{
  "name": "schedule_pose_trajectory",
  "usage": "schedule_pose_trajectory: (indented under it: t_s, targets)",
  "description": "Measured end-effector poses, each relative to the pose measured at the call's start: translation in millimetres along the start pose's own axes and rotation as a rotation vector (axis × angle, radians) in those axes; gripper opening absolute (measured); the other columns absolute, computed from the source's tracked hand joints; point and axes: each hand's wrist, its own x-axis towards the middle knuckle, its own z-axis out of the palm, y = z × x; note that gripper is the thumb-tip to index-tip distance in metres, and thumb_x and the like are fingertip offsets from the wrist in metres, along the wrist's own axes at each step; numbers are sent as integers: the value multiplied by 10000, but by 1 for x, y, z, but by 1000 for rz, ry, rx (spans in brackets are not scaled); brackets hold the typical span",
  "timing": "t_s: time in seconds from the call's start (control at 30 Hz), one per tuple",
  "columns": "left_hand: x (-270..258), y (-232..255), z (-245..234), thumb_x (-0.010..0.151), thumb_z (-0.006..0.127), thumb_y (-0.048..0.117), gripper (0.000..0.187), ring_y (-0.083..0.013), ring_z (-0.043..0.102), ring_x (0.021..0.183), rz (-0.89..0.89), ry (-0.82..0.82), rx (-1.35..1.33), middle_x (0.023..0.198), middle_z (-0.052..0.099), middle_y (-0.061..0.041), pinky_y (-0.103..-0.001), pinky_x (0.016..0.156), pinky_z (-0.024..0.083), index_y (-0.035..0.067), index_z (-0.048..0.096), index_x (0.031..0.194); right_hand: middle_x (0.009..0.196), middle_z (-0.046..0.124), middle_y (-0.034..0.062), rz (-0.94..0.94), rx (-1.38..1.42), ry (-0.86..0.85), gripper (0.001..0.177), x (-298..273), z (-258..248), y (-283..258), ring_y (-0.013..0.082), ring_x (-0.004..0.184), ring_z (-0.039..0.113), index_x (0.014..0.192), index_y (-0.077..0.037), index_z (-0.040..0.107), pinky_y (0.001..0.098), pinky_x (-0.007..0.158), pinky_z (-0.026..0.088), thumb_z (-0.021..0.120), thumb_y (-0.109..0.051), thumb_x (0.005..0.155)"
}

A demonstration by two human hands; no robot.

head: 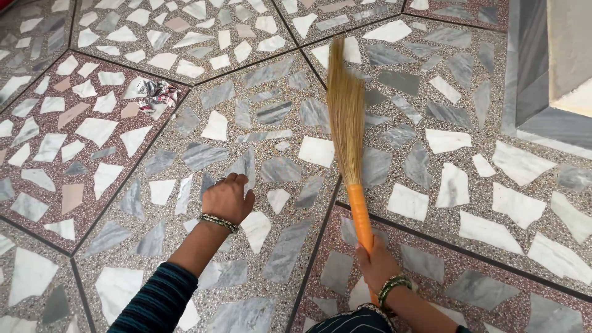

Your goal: The person sweeps a piece of trash across a tiled floor using a broom, repeatedly moving it back and forth with both hands.

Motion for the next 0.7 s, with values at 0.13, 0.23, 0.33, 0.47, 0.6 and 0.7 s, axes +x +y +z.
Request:
schedule_pose_trajectory:
  t_s: [0.13,0.23,0.33,0.47,0.6,0.7]
  targets:
    - [-2,-1,-7,858,645,351,315,-322,724,838,-28,-15,-1,1018,713,-118,-485,709,583,99,680,1044,710,736,179,53,77,-180,467,-36,4,-15,389,647,768,1267,-97,390,507,656,612,506,-428,958]
    - [0,4,-21,865,644,365,305,-321,723,835,-28,-11,-9,984,721,-112,-498,703,574,101,696,1009,745,726,191,9,78,-236,460,-38,38,-56,401,675,763,1251,-87,424,503,679,619,494,-446,973]
    - [0,13,-37,874,642,378,297,-319,723,819,-42,-27,-23,963,724,-106,-502,698,568,107,713,974,867,733,184,-250,-52,-170,497,-13,90,-93,389,807,733,1273,-54,414,491,777,575,495,-452,987]
    - [-2,12,-45,862,647,372,280,-326,720,761,-28,19,-43,921,725,-107,-486,665,571,116,732,940,932,700,228,-336,-81,-220,530,14,112,-164,409,863,704,1290,-4,405,507,780,571,516,-443,1015]
    - [-4,9,-52,850,659,373,271,-340,714,734,21,85,-59,880,726,-118,-489,635,569,115,735,890,745,653,107,-313,312,-429,500,9,66,-200,251,587,682,1201,-9,510,422,562,589,536,-470,1010]
    - [-8,7,-54,860,662,376,278,-342,713,737,30,89,-59,876,727,-123,-494,643,568,106,725,869,672,610,42,-353,354,-250,486,6,18,-165,161,496,630,1214,-109,524,364,479,546,580,-515,953]
